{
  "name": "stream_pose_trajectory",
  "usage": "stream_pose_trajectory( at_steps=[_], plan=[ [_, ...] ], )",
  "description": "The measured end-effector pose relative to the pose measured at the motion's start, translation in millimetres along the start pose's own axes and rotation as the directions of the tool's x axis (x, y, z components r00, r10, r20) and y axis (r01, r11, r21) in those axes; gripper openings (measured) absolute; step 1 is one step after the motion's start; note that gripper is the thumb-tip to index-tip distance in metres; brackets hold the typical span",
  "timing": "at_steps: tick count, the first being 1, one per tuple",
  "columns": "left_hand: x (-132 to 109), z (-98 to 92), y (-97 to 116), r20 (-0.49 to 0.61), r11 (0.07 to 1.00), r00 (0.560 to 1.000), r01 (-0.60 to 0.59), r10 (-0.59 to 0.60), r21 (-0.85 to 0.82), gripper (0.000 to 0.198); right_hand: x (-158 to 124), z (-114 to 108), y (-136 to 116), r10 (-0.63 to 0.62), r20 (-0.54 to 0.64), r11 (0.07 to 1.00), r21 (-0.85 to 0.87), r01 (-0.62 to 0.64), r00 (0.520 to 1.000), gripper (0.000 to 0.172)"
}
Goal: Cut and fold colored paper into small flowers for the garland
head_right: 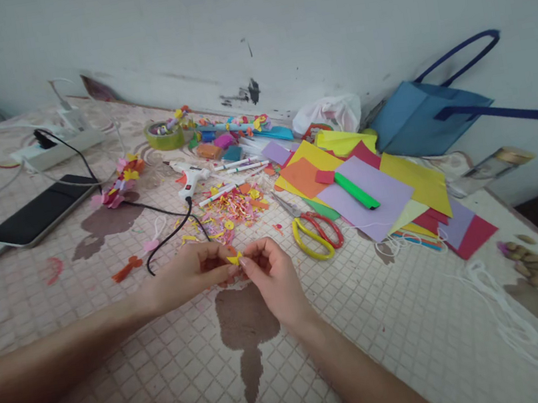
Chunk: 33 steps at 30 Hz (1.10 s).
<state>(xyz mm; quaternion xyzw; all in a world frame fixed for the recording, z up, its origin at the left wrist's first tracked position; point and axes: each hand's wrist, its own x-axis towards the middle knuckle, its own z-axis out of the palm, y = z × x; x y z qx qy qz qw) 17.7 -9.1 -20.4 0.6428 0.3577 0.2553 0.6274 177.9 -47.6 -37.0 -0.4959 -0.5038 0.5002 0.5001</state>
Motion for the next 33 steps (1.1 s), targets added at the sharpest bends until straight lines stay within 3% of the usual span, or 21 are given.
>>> stream_pose_trajectory(
  at_steps=[12,17,22,25,29,33],
  plan=[
    [1.1,-0.1,4.1,-0.044,0.993,0.992,0.116,-0.117,-0.03,0.01,-2.2,2.1,3.7,-0.013,-0.03,0.998,0.062,0.015,0.999,0.017],
    [0.4,-0.3,2.9,0.025,0.987,0.993,0.114,-0.111,-0.111,0.016,-2.0,1.8,2.5,-0.012,-0.049,0.999,0.045,0.014,0.999,0.017],
    [-0.2,0.1,2.9,-0.011,0.995,0.996,0.09,-0.091,-0.035,0.018,-3.1,3.1,-0.3,0.005,-0.044,1.0,0.029,-0.004,0.999,0.017],
    [-0.8,-1.9,4.9,-0.009,0.997,0.997,0.07,-0.07,0.019,0.016,-2.6,1.1,-5.2,0.034,0.017,0.998,0.051,-0.034,0.999,0.013],
    [-1.1,-5.8,4.6,0.018,0.998,0.999,0.039,-0.04,0.058,0.016,-1.1,-3.8,-12.2,0.109,0.169,0.994,-0.046,-0.103,0.98,0.021],
    [-0.2,-6.6,2.7,0.04,0.999,0.999,0.028,-0.03,0.033,0.017,-0.6,-6.3,-12.0,0.107,0.192,0.989,-0.126,-0.083,0.976,0.021]
  ],
)
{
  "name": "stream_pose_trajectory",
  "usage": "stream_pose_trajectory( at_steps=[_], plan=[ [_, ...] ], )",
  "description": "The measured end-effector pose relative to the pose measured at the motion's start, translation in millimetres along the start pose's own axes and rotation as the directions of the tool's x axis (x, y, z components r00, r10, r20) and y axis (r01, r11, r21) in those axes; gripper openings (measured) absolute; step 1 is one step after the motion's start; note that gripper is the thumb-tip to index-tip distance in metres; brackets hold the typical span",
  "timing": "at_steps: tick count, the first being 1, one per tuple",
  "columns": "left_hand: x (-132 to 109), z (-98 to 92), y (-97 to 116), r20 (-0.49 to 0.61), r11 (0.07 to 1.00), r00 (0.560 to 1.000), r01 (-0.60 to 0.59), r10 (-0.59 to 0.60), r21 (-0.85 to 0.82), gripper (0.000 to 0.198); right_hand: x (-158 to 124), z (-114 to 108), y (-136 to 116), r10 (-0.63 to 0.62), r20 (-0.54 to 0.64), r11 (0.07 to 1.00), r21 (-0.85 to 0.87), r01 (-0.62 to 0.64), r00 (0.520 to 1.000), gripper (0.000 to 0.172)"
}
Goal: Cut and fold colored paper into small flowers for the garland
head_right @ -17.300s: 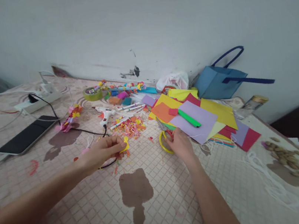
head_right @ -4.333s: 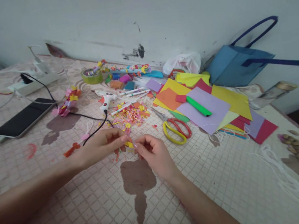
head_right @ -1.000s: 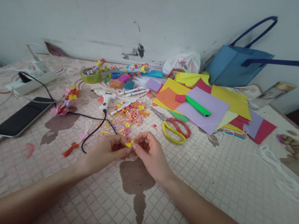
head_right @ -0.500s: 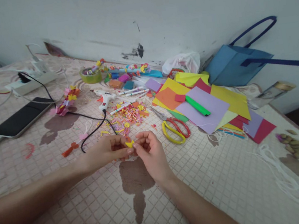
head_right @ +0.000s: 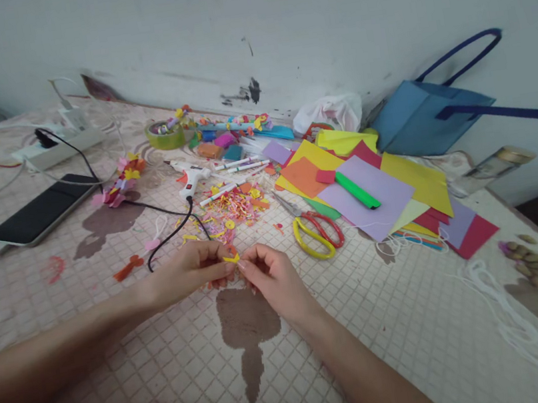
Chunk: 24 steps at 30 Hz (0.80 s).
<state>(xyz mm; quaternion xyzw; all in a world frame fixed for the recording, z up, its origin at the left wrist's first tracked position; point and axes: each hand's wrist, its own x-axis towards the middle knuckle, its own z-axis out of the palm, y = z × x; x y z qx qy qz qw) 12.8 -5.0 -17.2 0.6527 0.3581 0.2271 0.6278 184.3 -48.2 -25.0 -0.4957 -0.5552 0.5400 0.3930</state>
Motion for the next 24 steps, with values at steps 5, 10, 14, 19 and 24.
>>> stream_pose_trajectory(
  at_steps=[5,10,14,19,24],
  plan=[
    [2.2,0.5,0.7,0.026,0.997,0.999,0.046,-0.044,-0.061,0.02,-0.8,3.2,3.4,-0.027,-0.053,0.999,-0.021,0.025,0.998,0.022],
    [1.0,-0.6,1.0,0.016,1.0,1.0,0.011,-0.011,-0.007,0.027,-2.4,6.6,4.0,-0.021,-0.046,1.0,0.0,0.021,0.999,0.021],
    [-0.5,-1.6,2.5,0.025,1.0,0.999,-0.027,0.027,0.001,0.023,-1.9,8.2,5.9,0.053,0.014,0.99,0.13,-0.054,0.998,0.02],
    [1.5,0.1,2.2,0.021,0.999,1.0,-0.004,0.005,-0.044,0.025,-0.8,9.6,7.0,0.082,0.022,0.972,0.219,-0.085,0.996,0.02],
    [3.3,3.1,-3.0,-0.039,0.996,0.997,0.063,-0.065,-0.065,0.032,-3.2,9.8,7.0,0.017,-0.033,0.994,0.111,-0.013,0.999,0.021]
  ],
)
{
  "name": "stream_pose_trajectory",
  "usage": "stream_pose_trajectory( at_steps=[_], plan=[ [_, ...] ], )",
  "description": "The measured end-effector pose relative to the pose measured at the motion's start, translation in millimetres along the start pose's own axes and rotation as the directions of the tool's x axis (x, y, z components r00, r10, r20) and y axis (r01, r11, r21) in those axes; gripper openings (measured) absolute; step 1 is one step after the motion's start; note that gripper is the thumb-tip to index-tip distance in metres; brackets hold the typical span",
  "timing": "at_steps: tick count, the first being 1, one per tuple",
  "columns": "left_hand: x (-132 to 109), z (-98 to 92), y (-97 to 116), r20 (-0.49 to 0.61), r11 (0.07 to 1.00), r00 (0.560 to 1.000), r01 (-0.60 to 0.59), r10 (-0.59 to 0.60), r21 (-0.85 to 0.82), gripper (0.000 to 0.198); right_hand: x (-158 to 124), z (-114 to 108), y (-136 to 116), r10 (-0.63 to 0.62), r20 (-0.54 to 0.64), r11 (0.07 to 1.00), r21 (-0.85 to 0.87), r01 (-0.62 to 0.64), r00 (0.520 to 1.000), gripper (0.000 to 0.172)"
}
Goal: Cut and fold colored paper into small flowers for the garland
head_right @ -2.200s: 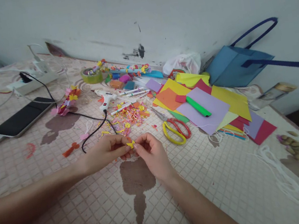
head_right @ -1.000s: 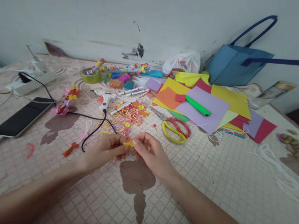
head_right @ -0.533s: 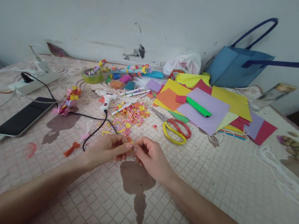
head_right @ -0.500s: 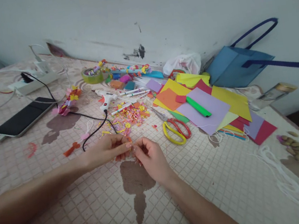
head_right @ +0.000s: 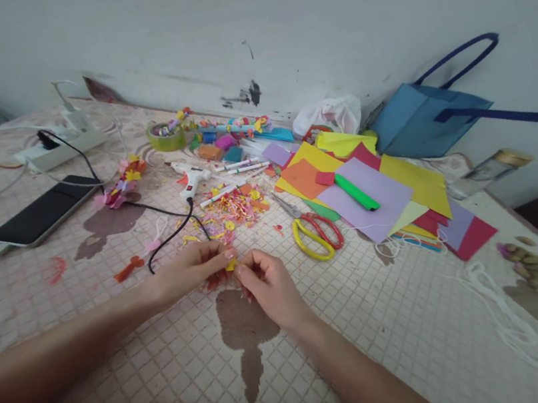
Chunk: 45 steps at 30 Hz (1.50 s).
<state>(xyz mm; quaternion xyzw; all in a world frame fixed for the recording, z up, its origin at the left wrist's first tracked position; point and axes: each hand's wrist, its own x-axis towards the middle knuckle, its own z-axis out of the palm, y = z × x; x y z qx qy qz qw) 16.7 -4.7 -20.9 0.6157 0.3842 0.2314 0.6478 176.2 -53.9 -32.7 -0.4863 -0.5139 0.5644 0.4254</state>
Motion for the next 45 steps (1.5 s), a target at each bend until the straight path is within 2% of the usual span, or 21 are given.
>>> stream_pose_trajectory(
  at_steps=[7,12,14,21,27,29,31,34,36,40,45],
  plan=[
    [-1.4,-2.2,-0.8,0.032,0.997,0.997,-0.067,0.065,0.05,0.025,-0.5,1.6,0.1,0.064,0.075,0.996,0.055,-0.068,0.995,0.023],
    [-2.4,0.2,4.7,0.034,0.992,0.998,0.06,-0.056,-0.114,0.034,1.9,0.8,0.6,-0.017,-0.024,0.998,0.056,0.019,1.0,0.023],
    [-3.1,1.2,7.0,0.049,0.986,0.995,0.087,-0.081,-0.144,0.03,2.5,0.4,1.1,-0.034,-0.06,0.998,0.049,0.037,0.998,0.023],
    [-4.6,2.0,5.7,0.016,0.984,0.999,0.03,-0.028,-0.176,0.02,2.5,2.0,2.2,-0.052,-0.08,0.997,0.058,0.057,0.995,0.022],
    [-4.5,2.1,8.9,-0.008,0.966,0.995,0.092,-0.097,-0.24,0.021,1.5,-0.6,-1.0,-0.114,-0.051,0.992,-0.063,0.11,0.992,0.024],
    [-3.7,0.8,9.2,-0.011,0.937,0.991,0.125,-0.136,-0.327,0.019,1.0,-2.0,-4.2,-0.192,-0.072,0.974,-0.139,0.181,0.979,0.018],
    [-2.8,-0.9,8.8,0.018,0.885,0.981,0.18,-0.191,-0.43,0.018,0.9,-3.3,-7.4,-0.314,-0.095,0.932,-0.223,0.287,0.945,0.007],
    [-2.4,-2.5,7.7,0.087,0.814,0.966,0.251,-0.243,-0.524,0.015,1.3,-5.2,-10.5,-0.476,-0.053,0.834,-0.345,0.431,0.878,0.013],
    [-2.7,-2.5,7.1,0.118,0.793,0.964,0.264,-0.239,-0.548,0.014,1.4,-6.5,-11.4,-0.541,0.001,0.757,-0.434,0.488,0.841,0.011],
    [-3.6,-0.9,6.5,0.15,0.78,0.963,0.268,-0.223,-0.565,0.013,0.9,-8.6,-11.8,-0.598,0.054,0.653,-0.546,0.525,0.8,0.012],
    [-4.7,1.6,7.6,0.137,0.779,0.967,0.256,-0.217,-0.572,0.014,1.3,-9.5,-10.6,-0.597,0.07,0.645,-0.551,0.53,0.799,0.013]
  ],
)
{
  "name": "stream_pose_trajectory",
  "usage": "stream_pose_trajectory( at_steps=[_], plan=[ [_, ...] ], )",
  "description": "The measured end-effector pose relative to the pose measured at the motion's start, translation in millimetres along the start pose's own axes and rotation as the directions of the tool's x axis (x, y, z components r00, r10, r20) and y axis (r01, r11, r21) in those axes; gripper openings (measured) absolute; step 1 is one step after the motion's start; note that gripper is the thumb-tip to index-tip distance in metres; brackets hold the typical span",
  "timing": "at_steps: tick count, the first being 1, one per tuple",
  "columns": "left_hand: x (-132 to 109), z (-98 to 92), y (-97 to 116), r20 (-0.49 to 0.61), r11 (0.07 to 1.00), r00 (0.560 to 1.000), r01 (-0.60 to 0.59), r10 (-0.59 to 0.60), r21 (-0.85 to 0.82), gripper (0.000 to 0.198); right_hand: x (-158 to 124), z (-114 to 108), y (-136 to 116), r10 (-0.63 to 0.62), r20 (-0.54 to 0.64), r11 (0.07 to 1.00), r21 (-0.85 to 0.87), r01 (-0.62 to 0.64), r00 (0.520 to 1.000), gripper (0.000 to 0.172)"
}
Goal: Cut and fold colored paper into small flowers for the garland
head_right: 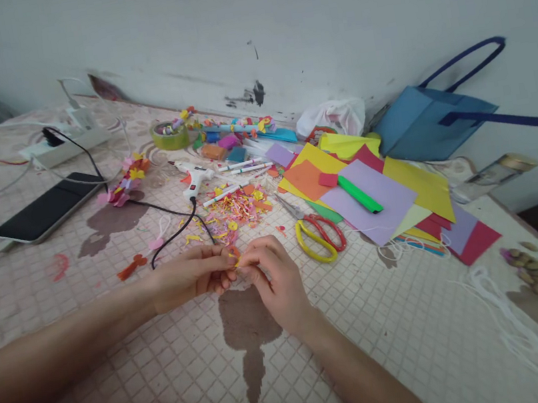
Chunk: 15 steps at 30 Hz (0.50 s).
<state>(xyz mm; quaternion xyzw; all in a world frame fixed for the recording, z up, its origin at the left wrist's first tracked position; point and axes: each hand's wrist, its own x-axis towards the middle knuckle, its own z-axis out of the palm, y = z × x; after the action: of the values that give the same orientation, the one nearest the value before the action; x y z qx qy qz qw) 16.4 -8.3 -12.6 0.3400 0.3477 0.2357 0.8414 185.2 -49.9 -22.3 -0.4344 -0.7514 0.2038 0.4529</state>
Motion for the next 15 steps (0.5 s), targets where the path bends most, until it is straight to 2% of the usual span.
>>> stream_pose_trajectory(
  at_steps=[4,9,15],
  plan=[
    [0.3,-1.0,0.3,-0.029,1.0,1.0,0.011,-0.011,0.017,0.018,0.1,0.4,0.2,-0.007,0.009,1.0,-0.002,0.007,1.0,0.014],
    [0.6,-3.5,0.8,0.007,0.996,1.0,-0.009,0.008,0.084,0.018,0.4,1.5,-0.9,-0.008,0.01,1.0,-0.012,0.008,1.0,0.011],
    [-3.1,3.6,6.1,-0.072,0.968,0.995,-0.048,0.068,0.247,0.019,0.3,2.7,-1.0,0.017,0.008,1.0,0.012,-0.017,1.0,0.011]
  ],
)
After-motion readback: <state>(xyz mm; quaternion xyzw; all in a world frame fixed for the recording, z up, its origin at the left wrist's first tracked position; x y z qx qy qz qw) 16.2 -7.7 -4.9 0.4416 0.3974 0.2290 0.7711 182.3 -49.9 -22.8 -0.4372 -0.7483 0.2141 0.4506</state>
